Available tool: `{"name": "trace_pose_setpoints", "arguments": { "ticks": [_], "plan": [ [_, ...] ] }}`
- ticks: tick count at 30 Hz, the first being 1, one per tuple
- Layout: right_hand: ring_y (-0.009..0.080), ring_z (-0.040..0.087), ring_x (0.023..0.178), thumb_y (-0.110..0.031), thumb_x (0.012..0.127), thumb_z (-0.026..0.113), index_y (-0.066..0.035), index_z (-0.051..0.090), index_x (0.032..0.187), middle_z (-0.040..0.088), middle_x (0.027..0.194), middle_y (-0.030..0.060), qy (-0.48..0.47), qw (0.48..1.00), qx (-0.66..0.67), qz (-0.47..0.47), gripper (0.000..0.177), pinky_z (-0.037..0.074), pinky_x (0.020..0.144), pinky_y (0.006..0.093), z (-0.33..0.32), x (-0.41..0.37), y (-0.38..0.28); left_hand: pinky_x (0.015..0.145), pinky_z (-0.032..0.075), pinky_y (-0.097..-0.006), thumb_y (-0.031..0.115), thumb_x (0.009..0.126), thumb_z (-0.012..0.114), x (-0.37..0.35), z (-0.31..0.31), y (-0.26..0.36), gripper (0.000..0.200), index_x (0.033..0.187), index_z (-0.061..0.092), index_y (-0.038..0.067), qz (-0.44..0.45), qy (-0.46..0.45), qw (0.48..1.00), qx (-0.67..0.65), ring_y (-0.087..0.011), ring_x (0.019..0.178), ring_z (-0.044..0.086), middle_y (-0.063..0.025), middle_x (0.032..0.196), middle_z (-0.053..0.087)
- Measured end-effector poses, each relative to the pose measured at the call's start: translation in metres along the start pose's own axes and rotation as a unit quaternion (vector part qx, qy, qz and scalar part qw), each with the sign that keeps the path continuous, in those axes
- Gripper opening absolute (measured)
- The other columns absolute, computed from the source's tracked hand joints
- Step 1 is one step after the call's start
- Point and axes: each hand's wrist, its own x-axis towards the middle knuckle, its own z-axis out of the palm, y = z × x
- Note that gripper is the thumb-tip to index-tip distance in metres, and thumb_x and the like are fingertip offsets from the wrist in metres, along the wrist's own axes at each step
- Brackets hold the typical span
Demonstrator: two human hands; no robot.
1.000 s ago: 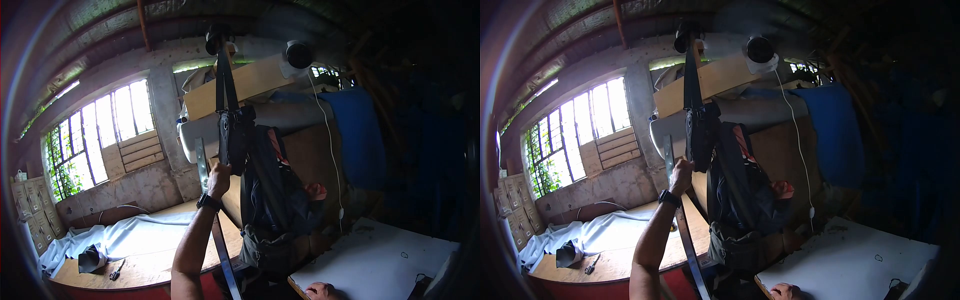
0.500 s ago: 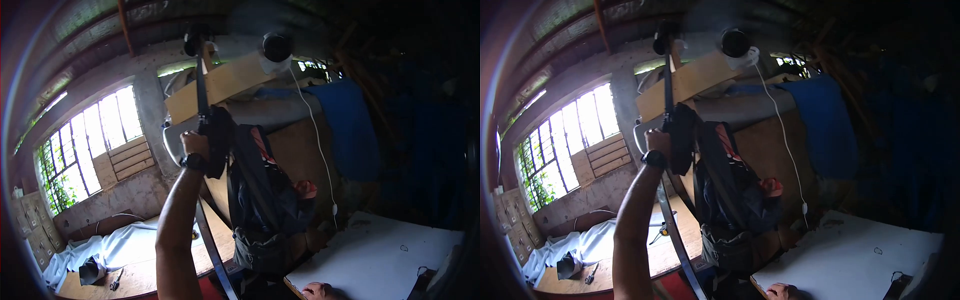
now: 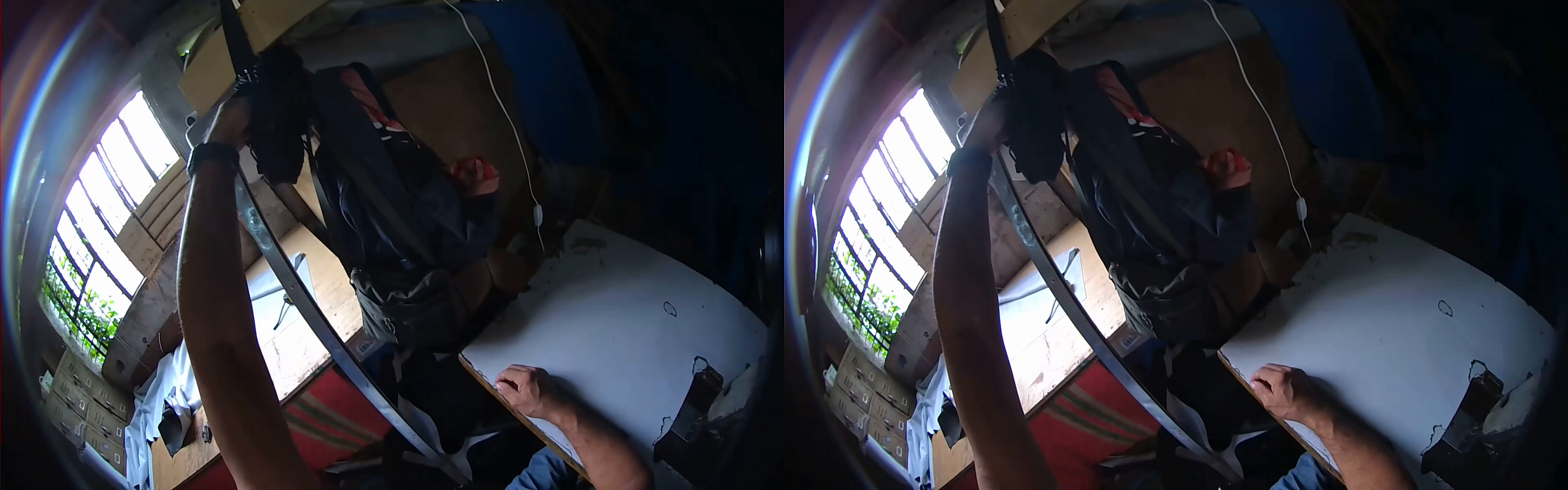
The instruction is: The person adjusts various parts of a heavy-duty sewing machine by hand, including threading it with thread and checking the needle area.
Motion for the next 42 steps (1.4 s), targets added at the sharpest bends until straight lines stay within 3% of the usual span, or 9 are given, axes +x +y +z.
{"name": "trace_pose_setpoints", "arguments": {
  "ticks": [1, 6, 8, 10, 15, 20, 26, 32, 42],
  "plan": [
    [0.0377, 0.070, 0.083, -0.012, 0.092, 0.065, 0.001, 0.069, 0.092, 0.071, 0.091, 0.0188, -0.003, 1.000, 0.002, 0.001, 0.013, 0.057, 0.076, 0.0432, 0.001, -0.002, 0.001, 0.071, 0.061, -0.0427, 0.023, 0.100, 0.055, -0.008, 0.006, 0.003, 0.025, 0.109, 0.068, 0.004, -0.077, -0.013, 0.987, -0.142, -0.0246, 0.083, 0.075, -0.0115, 0.098, 0.075],
    [0.0360, 0.071, 0.081, -0.012, 0.091, 0.068, 0.001, 0.070, 0.093, 0.071, 0.089, 0.0188, 0.004, 1.000, 0.005, 0.000, 0.013, 0.057, 0.074, 0.0418, 0.000, -0.001, 0.000, 0.076, 0.062, -0.0413, 0.028, 0.105, 0.048, -0.002, 0.013, -0.005, 0.032, 0.117, 0.065, 0.004, -0.091, -0.057, 0.957, -0.270, -0.0231, 0.085, 0.074, -0.0104, 0.100, 0.074],
    [0.0356, 0.071, 0.081, -0.012, 0.091, 0.069, 0.002, 0.070, 0.093, 0.071, 0.089, 0.0189, 0.007, 1.000, 0.004, -0.001, 0.014, 0.057, 0.073, 0.0415, 0.000, -0.001, 0.002, 0.081, 0.062, -0.0397, 0.028, 0.105, 0.048, 0.025, 0.012, -0.032, 0.033, 0.119, 0.065, 0.003, 0.006, -0.110, 0.961, -0.254, -0.0234, 0.087, 0.074, -0.0100, 0.102, 0.074],
    [0.0356, 0.071, 0.082, -0.012, 0.091, 0.068, 0.002, 0.070, 0.094, 0.071, 0.090, 0.0189, 0.003, 1.000, 0.000, -0.006, 0.014, 0.057, 0.074, 0.0417, 0.001, -0.001, 0.004, 0.085, 0.061, -0.0398, 0.028, 0.105, 0.048, 0.038, 0.011, -0.059, 0.034, 0.121, 0.064, 0.003, 0.039, -0.116, 0.961, -0.247, -0.0241, 0.089, 0.073, -0.0100, 0.104, 0.073],
    [0.0358, 0.070, 0.084, -0.012, 0.092, 0.067, 0.001, 0.070, 0.093, 0.071, 0.090, 0.0178, 0.002, 1.000, 0.003, -0.003, 0.013, 0.057, 0.076, 0.0416, 0.000, 0.001, 0.009, 0.095, 0.057, -0.0456, 0.028, 0.105, 0.047, 0.033, 0.023, -0.043, 0.037, 0.125, 0.062, 0.001, -0.074, -0.055, 0.921, -0.379, -0.0265, 0.099, 0.071, -0.0125, 0.114, 0.071],
    [0.0351, 0.070, 0.079, -0.012, 0.092, 0.065, 0.000, 0.069, 0.092, 0.071, 0.088, 0.0174, -0.002, 1.000, 0.020, 0.015, 0.012, 0.057, 0.072, 0.0414, -0.003, 0.003, -0.003, 0.098, 0.052, -0.0395, 0.008, 0.097, 0.054, 0.046, 0.024, -0.065, 0.039, 0.136, 0.057, 0.001, 0.010, 0.007, 0.983, -0.182, -0.0297, 0.115, 0.064, -0.0163, 0.122, 0.067],
    [0.0330, 0.071, 0.081, -0.012, 0.091, 0.069, 0.000, 0.070, 0.096, 0.071, 0.089, 0.0165, -0.010, 1.000, 0.013, 0.020, 0.013, 0.056, 0.074, 0.0399, -0.002, 0.002, -0.001, 0.099, 0.052, -0.0404, 0.031, 0.103, 0.046, 0.067, 0.013, -0.099, 0.042, 0.134, 0.058, 0.005, 0.047, 0.027, 0.997, -0.046, -0.0254, 0.116, 0.063, -0.0121, 0.129, 0.065],
    [0.0337, 0.070, 0.079, -0.011, 0.091, 0.069, 0.000, 0.070, 0.095, 0.071, 0.088, 0.0166, 0.005, 1.000, 0.020, 0.017, 0.012, 0.056, 0.073, 0.0404, -0.001, 0.003, -0.001, 0.097, 0.053, -0.0411, 0.032, 0.103, 0.047, 0.062, -0.003, -0.055, 0.043, 0.134, 0.058, 0.006, -0.061, -0.029, 0.993, -0.093, -0.0262, 0.114, 0.064, -0.0128, 0.129, 0.066],
    [0.0346, 0.070, 0.081, -0.012, 0.091, 0.067, -0.001, 0.069, 0.091, 0.072, 0.089, 0.0159, 0.011, 1.000, 0.009, 0.012, 0.012, 0.057, 0.073, 0.0422, -0.003, 0.000, 0.002, 0.094, 0.054, -0.0422, 0.034, 0.102, 0.048, 0.059, 0.016, -0.061, 0.043, 0.133, 0.059, 0.006, -0.115, -0.003, 0.981, -0.155, -0.0274, 0.112, 0.066, -0.0139, 0.128, 0.066]
  ]
}}
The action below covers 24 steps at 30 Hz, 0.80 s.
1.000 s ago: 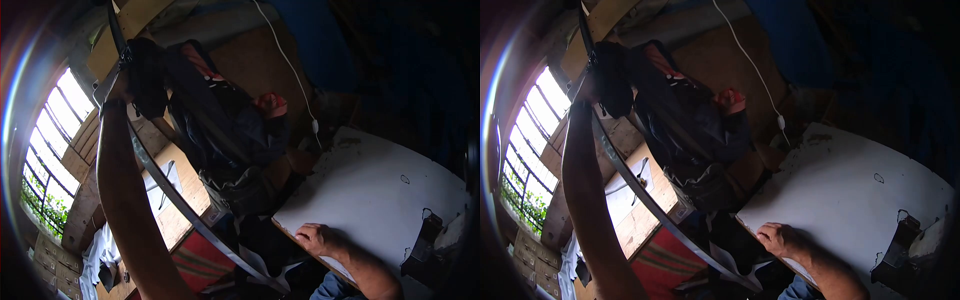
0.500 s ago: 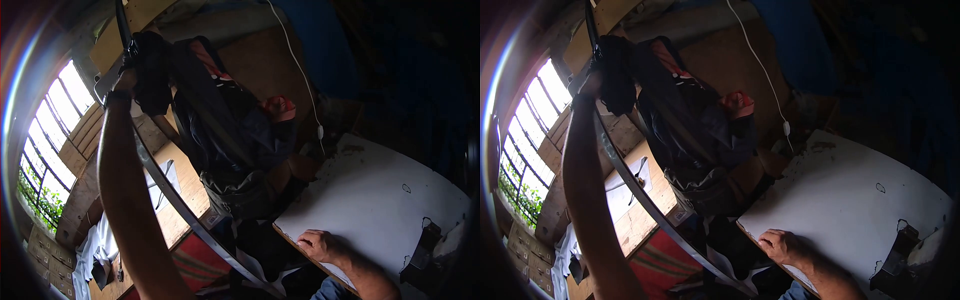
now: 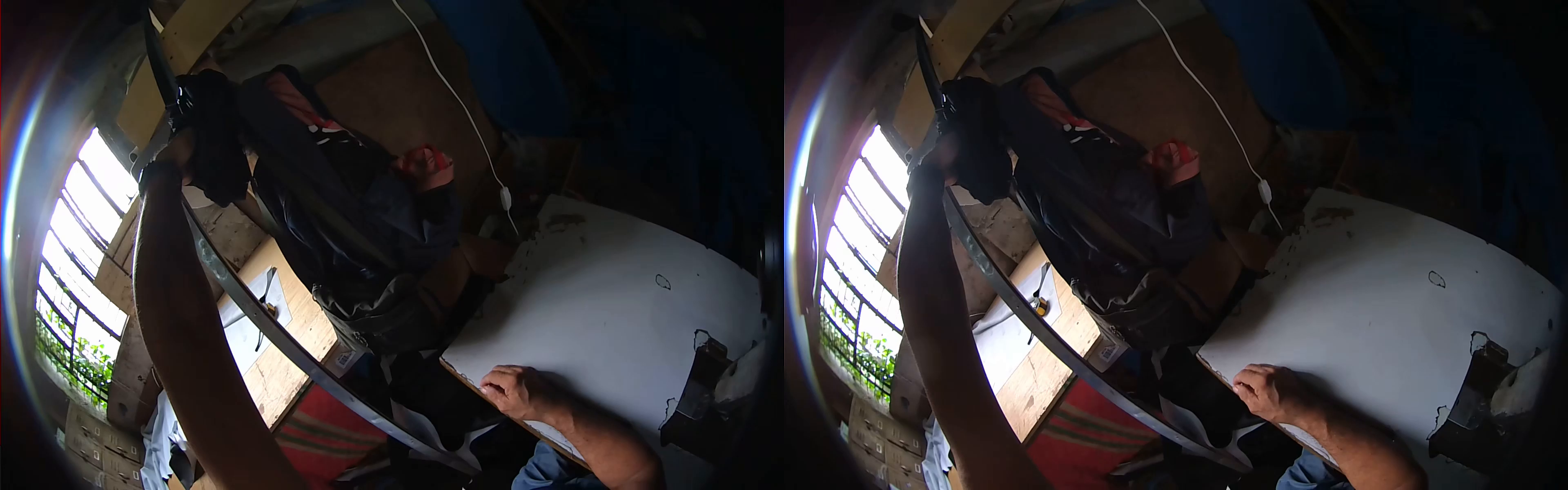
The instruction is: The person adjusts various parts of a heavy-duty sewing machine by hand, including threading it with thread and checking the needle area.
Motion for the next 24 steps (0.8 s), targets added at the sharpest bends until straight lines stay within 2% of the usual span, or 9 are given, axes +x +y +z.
{"name": "trace_pose_setpoints", "arguments": {
  "ticks": [15, 20, 21, 24],
  "plan": [
    [0.0343, 0.071, 0.083, -0.015, 0.092, 0.066, -0.002, 0.069, 0.093, 0.072, 0.091, 0.0148, -0.006, 1.000, 0.016, -0.002, 0.013, 0.057, 0.076, 0.0420, 0.003, -0.003, 0.011, 0.089, 0.056, -0.0438, 0.038, 0.102, 0.050, 0.002, 0.008, 0.003, 0.045, 0.132, 0.060, 0.006, -0.029, 0.054, 0.997, -0.051, -0.0293, 0.108, 0.068, -0.0156, 0.127, 0.068],
    [0.0341, 0.070, 0.084, -0.015, 0.093, 0.065, -0.002, 0.069, 0.093, 0.072, 0.090, 0.0143, -0.004, 1.000, 0.019, 0.002, 0.013, 0.057, 0.076, 0.0420, 0.004, -0.002, 0.012, 0.087, 0.057, -0.0443, 0.039, 0.101, 0.051, -0.015, 0.020, -0.001, 0.045, 0.131, 0.061, 0.007, -0.036, 0.098, 0.992, -0.065, -0.0300, 0.106, 0.069, -0.0162, 0.127, 0.068],
    [0.0342, 0.070, 0.084, -0.015, 0.093, 0.065, -0.002, 0.069, 0.093, 0.072, 0.089, 0.0144, -0.002, 1.000, 0.019, 0.001, 0.014, 0.057, 0.075, 0.0420, 0.004, -0.003, 0.012, 0.087, 0.057, -0.0444, 0.039, 0.101, 0.051, -0.021, 0.025, 0.000, 0.045, 0.131, 0.061, 0.007, -0.030, 0.117, 0.991, -0.060, -0.0301, 0.106, 0.069, -0.0163, 0.127, 0.068],
    [0.0344, 0.070, 0.083, -0.016, 0.093, 0.065, -0.002, 0.070, 0.092, 0.072, 0.089, 0.0148, -0.004, 1.000, 0.020, 0.000, 0.015, 0.057, 0.075, 0.0422, 0.003, 0.000, 0.010, 0.087, 0.057, -0.0456, 0.034, 0.099, 0.052, -0.005, 0.018, -0.005, 0.043, 0.129, 0.062, 0.005, 0.015, 0.097, 0.995, 0.020, -0.0328, 0.105, 0.069, -0.0187, 0.123, 0.068]
  ]
}}
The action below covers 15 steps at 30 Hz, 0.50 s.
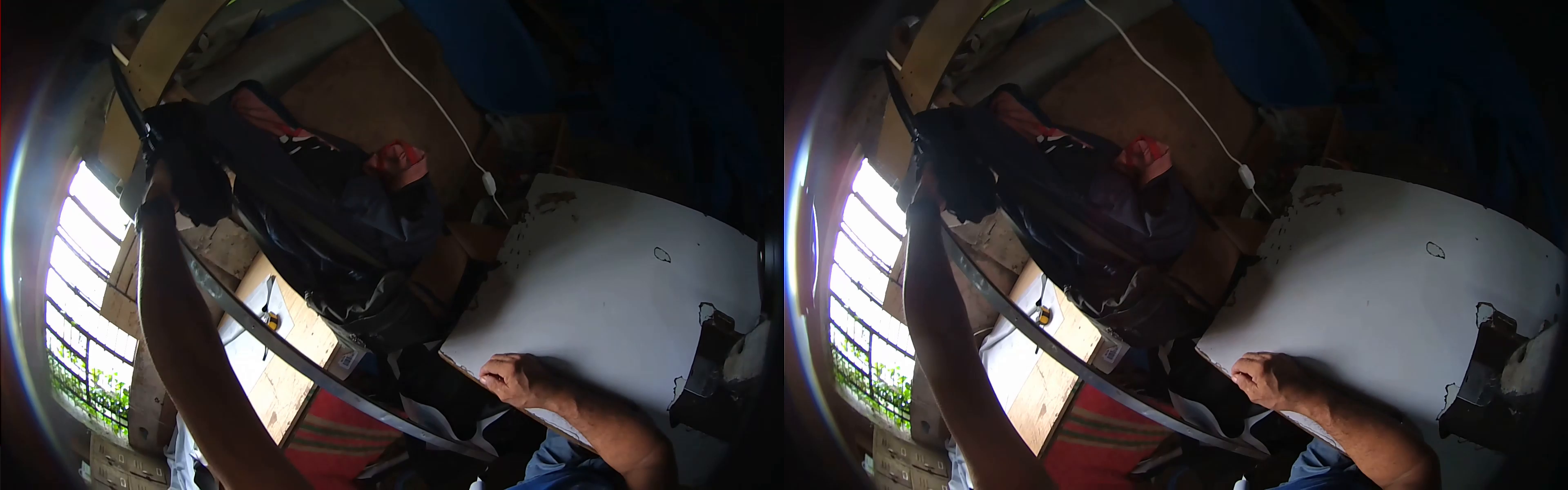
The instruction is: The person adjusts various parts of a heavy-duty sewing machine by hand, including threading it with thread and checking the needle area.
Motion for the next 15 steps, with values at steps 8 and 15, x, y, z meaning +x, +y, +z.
{"name": "trace_pose_setpoints", "arguments": {
  "ticks": [8, 15],
  "plan": [
    [0.0347, 0.071, 0.084, -0.016, 0.093, 0.065, -0.001, 0.070, 0.092, 0.073, 0.091, 0.0157, 0.004, 1.000, -0.005, 0.001, 0.015, 0.057, 0.077, 0.0430, 0.000, 0.001, -0.002, 0.088, 0.055, -0.0488, 0.020, 0.091, 0.055, 0.010, -0.001, -0.012, 0.038, 0.123, 0.064, 0.002, 0.260, 0.116, 0.834, 0.472, -0.0401, 0.102, 0.068, -0.0252, 0.112, 0.069],
    [0.0369, 0.071, 0.084, -0.016, 0.093, 0.065, -0.001, 0.070, 0.092, 0.072, 0.091, 0.0172, 0.014, 1.000, -0.002, 0.000, 0.016, 0.057, 0.077, 0.0442, -0.003, 0.000, -0.009, 0.086, 0.055, -0.0511, 0.006, 0.085, 0.054, -0.077, 0.018, 0.028, 0.033, 0.114, 0.066, -0.004, 0.371, 0.163, 0.845, 0.348, -0.0460, 0.097, 0.068, -0.0308, 0.102, 0.069]
  ]
}}
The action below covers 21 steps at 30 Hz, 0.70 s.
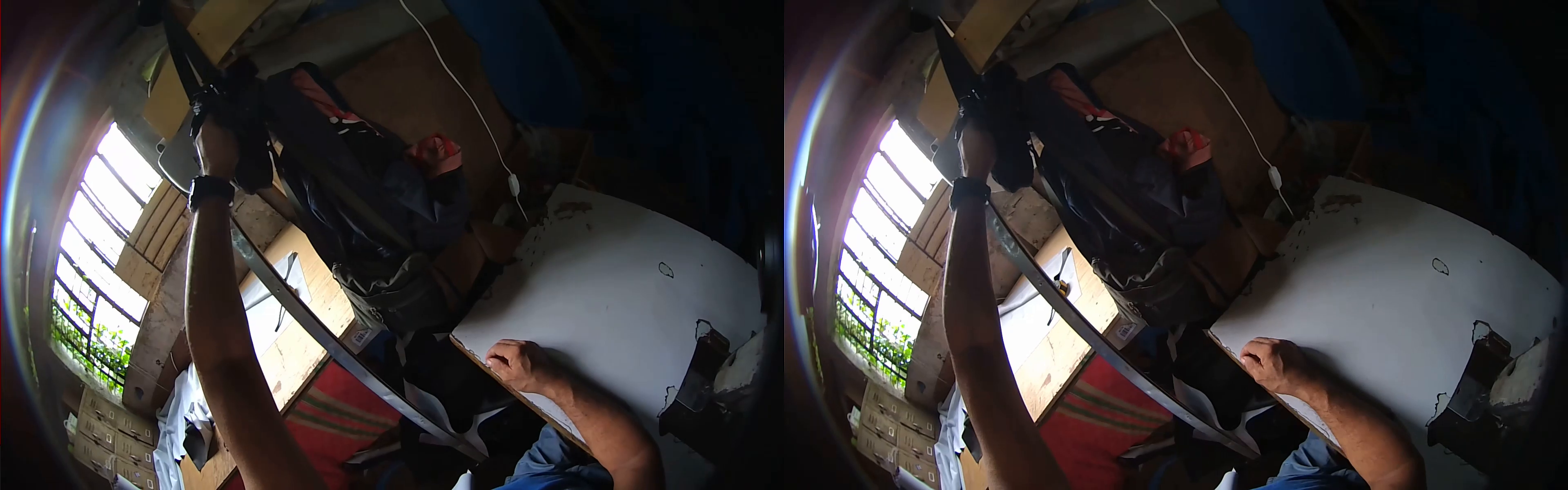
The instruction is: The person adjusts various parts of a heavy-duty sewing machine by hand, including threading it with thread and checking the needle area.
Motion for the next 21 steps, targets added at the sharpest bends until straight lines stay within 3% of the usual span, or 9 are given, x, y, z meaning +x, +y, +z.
{"name": "trace_pose_setpoints", "arguments": {
  "ticks": [4, 13, 16, 19, 21],
  "plan": [
    [0.0379, 0.071, 0.083, -0.015, 0.093, 0.065, 0.000, 0.069, 0.092, 0.072, 0.091, 0.0184, -0.002, 1.000, 0.008, 0.005, 0.016, 0.057, 0.076, 0.0445, 0.000, 0.000, -0.001, 0.090, 0.054, -0.0483, 0.003, 0.084, 0.055, -0.008, -0.030, 0.036, 0.037, 0.118, 0.064, -0.006, 0.067, 0.035, 0.997, 0.019, -0.0449, 0.100, 0.067, -0.0287, 0.106, 0.068],
    [0.0372, 0.071, 0.081, -0.014, 0.093, 0.065, 0.001, 0.069, 0.091, 0.071, 0.089, 0.0192, 0.002, 1.000, 0.006, -0.013, 0.016, 0.057, 0.073, 0.0432, 0.003, 0.000, 0.005, 0.086, 0.054, -0.0389, 0.016, 0.090, 0.071, -0.014, -0.075, 0.080, 0.036, 0.124, 0.070, 0.003, -0.019, 0.110, 0.990, -0.081, -0.0288, 0.096, 0.068, -0.0179, 0.104, 0.068],
    [0.0368, 0.070, 0.079, -0.014, 0.093, 0.065, 0.001, 0.069, 0.090, 0.071, 0.088, 0.0189, 0.005, 1.000, 0.010, -0.016, 0.016, 0.056, 0.072, 0.0425, 0.005, 0.000, 0.006, 0.083, 0.053, -0.0362, 0.016, 0.093, 0.069, -0.019, -0.085, 0.092, 0.027, 0.117, 0.073, 0.004, -0.012, 0.196, 0.971, -0.134, -0.0236, 0.090, 0.067, -0.0147, 0.098, 0.068],
    [0.0368, 0.070, 0.078, -0.014, 0.093, 0.065, 0.001, 0.068, 0.089, 0.071, 0.086, 0.0184, 0.008, 1.000, 0.015, -0.013, 0.016, 0.056, 0.070, 0.0426, 0.005, 0.001, 0.005, 0.079, 0.053, -0.0358, 0.016, 0.097, 0.064, -0.013, -0.096, 0.082, 0.024, 0.117, 0.071, 0.005, -0.075, 0.303, 0.925, -0.216, -0.0194, 0.087, 0.065, -0.0103, 0.093, 0.067],
    [0.0368, 0.070, 0.077, -0.014, 0.093, 0.065, 0.001, 0.068, 0.089, 0.071, 0.086, 0.0181, 0.010, 1.000, 0.016, -0.015, 0.016, 0.056, 0.070, 0.0428, 0.006, 0.001, 0.005, 0.076, 0.053, -0.0354, 0.018, 0.099, 0.061, -0.023, -0.114, 0.085, 0.023, 0.117, 0.067, 0.006, -0.137, 0.291, 0.893, -0.316, -0.0176, 0.085, 0.064, -0.0080, 0.090, 0.066]
  ]
}}
